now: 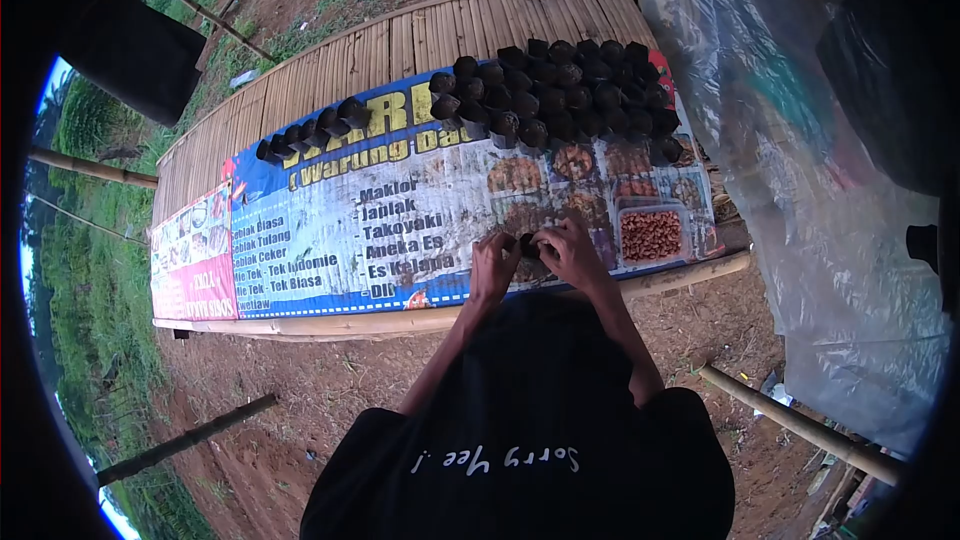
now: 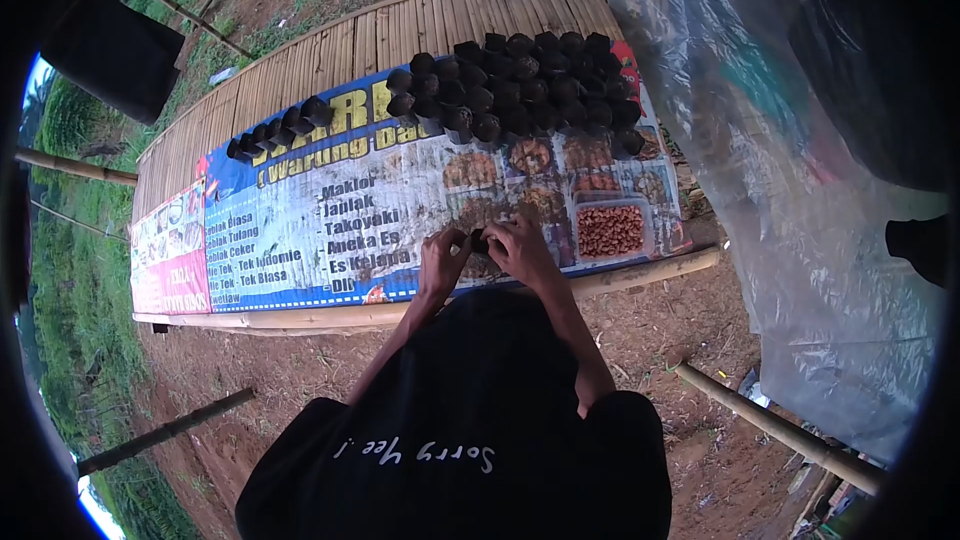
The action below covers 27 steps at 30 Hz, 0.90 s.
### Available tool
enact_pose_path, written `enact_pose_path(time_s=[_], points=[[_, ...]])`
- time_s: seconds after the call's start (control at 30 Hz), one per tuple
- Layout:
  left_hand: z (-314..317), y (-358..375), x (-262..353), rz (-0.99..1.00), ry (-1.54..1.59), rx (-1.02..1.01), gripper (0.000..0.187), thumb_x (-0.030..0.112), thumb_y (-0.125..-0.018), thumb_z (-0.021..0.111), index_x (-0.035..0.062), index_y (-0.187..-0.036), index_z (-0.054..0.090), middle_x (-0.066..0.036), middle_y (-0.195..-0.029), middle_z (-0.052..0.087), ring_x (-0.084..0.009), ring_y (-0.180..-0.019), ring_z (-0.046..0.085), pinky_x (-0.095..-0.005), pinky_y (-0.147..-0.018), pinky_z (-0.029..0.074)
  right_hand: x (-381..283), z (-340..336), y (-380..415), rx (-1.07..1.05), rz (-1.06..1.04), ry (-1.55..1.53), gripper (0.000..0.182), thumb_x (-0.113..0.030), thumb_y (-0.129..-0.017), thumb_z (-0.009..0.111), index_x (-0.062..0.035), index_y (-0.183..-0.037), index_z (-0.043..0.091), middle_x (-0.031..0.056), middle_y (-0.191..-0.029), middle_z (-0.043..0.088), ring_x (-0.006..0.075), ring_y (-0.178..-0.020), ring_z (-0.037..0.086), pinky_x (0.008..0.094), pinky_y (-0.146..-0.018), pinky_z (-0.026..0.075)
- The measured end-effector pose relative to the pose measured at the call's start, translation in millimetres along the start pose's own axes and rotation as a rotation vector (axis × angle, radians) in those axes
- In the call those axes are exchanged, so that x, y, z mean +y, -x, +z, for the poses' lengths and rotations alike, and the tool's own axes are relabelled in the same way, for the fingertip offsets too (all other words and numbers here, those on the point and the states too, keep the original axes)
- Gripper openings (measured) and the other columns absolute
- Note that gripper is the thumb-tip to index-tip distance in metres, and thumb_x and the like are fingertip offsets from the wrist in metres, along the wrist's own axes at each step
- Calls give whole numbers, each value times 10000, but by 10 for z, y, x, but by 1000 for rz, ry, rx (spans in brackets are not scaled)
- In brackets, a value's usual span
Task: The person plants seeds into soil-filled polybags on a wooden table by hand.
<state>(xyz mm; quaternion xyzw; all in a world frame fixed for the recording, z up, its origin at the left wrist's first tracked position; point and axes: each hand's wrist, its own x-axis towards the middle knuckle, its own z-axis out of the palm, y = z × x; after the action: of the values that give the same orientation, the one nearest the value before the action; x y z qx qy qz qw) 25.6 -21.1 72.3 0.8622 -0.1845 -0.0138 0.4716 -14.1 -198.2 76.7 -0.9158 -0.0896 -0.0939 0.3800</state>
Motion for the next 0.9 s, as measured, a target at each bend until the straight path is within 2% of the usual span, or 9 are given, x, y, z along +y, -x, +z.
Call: enact_pose_path(time_s=[0.2,0.33,0.4,0.53,0.6,0.7,0.83,0.9], points=[[28,-24,-89,-25,0,-44,96,63,-785,674,1,-842,626,-161,-812,644,-341,-758,626,-436,-658,478,-23,-38,-16,75,-59,66,161,-116,-798,638,-88,-954,609,79,-864,641,293,-852,527,436,-862,404],[36,-133,-75,4,-57,-9,128,107,-792,683,28,-874,623,-140,-858,636,-344,-807,613,-457,-689,459,18,20,18,37,9,31,189,-117,-802,638,-73,-985,613,103,-868,636,305,-874,528,446,-886,399],[16,-182,-89,77,-154,-5,141,113,-773,723,22,-852,648,-161,-872,643,-322,-776,648,-403,-649,507,23,6,26,61,30,48,207,-124,-806,639,-62,-1002,618,118,-879,636,315,-891,525,455,-906,393],[11,-294,-182,104,-127,-125,126,115,-775,713,23,-834,650,-161,-829,649,-334,-761,648,-400,-657,509,2,17,54,48,24,74,205,-122,-802,639,-57,-996,623,125,-886,638,320,-905,525,457,-915,395],[14,-317,-217,109,-134,-166,105,93,-769,693,11,-811,642,-160,-778,653,-329,-737,656,-397,-656,512,-53,-26,52,86,111,29,189,-121,-792,641,-57,-969,623,121,-890,643,321,-909,527,448,-912,398],[26,-302,-197,73,-98,-167,90,67,-760,674,0,-801,631,-160,-748,658,-317,-707,664,-388,-646,513,-23,6,55,41,5,100,172,-120,-777,648,-65,-937,619,109,-868,637,314,-909,527,440,-895,401],[5,-284,-167,37,-67,-175,94,66,-763,670,-7,-798,624,-161,-765,664,-310,-710,670,-383,-637,513,-53,31,30,37,13,10,157,-129,-767,655,-76,-910,616,99,-847,636,309,-894,531,435,-880,402],[-2,-265,-163,24,-47,-166,102,74,-773,670,-12,-800,622,-161,-770,667,-301,-711,673,-375,-641,514,-69,-9,23,94,26,135,156,-132,-760,659,-84,-903,619,101,-838,641,299,-885,541,433,-868,405]])
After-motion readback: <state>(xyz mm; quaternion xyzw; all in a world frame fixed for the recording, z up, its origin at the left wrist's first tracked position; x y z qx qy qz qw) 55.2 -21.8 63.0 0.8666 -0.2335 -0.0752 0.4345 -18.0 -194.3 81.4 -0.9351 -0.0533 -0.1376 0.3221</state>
